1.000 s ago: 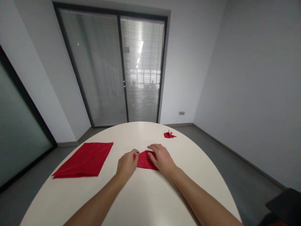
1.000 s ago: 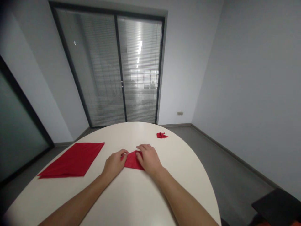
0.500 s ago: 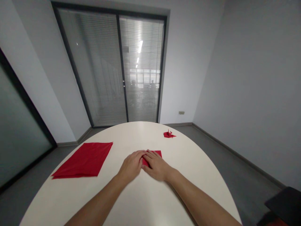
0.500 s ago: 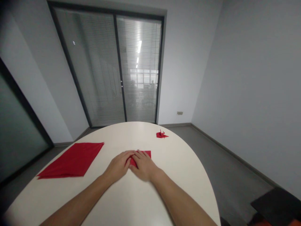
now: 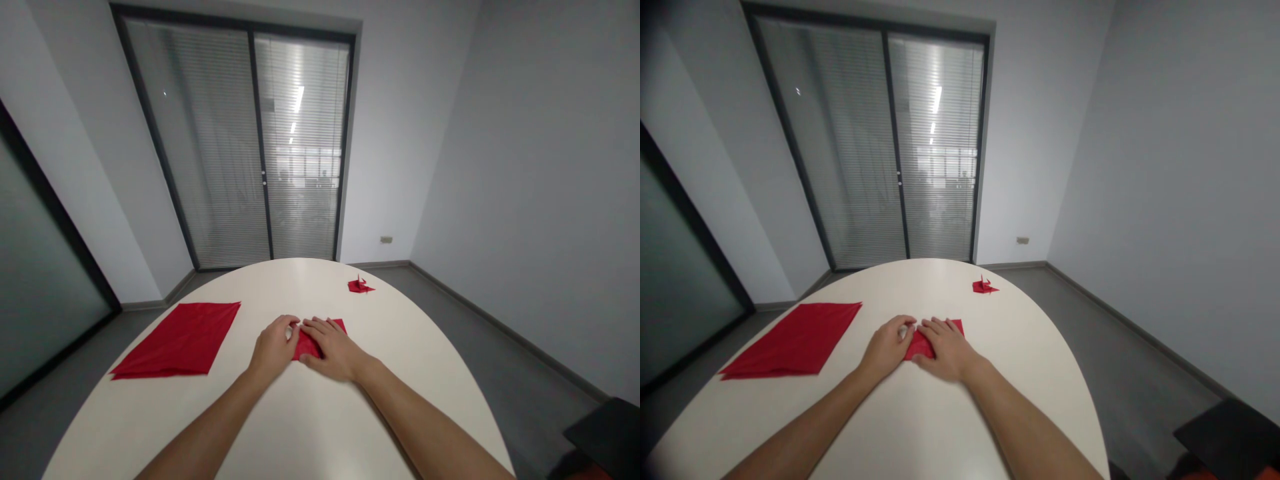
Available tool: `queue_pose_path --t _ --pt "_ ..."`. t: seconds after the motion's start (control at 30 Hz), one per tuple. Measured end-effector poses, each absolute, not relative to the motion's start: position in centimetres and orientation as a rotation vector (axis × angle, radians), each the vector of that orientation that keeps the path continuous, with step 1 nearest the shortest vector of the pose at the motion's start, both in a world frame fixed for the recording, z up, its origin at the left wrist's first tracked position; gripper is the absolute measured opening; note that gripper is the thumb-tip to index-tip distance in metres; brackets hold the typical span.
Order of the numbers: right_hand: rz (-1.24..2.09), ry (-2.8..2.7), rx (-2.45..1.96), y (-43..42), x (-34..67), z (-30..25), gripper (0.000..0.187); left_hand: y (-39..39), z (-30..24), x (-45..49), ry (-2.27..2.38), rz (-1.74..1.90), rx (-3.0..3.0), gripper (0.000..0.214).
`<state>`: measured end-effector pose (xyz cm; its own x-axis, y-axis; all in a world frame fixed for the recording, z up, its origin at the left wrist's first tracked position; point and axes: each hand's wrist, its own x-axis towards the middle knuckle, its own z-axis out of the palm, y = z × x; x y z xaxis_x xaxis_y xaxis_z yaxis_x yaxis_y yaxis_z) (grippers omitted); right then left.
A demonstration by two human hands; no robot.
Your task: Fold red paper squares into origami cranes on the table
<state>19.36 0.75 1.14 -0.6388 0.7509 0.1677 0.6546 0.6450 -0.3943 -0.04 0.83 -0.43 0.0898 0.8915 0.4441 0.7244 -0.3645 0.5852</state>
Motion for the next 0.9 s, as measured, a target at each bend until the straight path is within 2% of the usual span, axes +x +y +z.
queue_pose_path --t 0.2,0.37,0.47,0.63,0.9 --pt "0.422 -2.531 -1.132 0.9 19.3 1.1 0.086 1.1 0.0 -0.2 1.297 1.369 1.99 0.017" --pt "0.302 -2.411 -1.13 1.2 19.4 1.2 0.058 0.4 0.4 -0.4 1.112 1.437 2.15 0.015" --pt "0.253 -2.356 -1.123 1.6 19.7 1.3 0.05 0.2 0.3 -0.3 1.029 1.367 2.282 0.026" --pt "0.19 -2.315 -1.129 2.2 20.1 1.2 0.058 0.4 -0.1 -0.3 1.014 1.297 2.434 0.035" --pt "0.182 -2.401 -1.188 2.0 19.9 0.4 0.062 0.5 -0.6 -0.6 1.305 1.197 2.441 0.029"
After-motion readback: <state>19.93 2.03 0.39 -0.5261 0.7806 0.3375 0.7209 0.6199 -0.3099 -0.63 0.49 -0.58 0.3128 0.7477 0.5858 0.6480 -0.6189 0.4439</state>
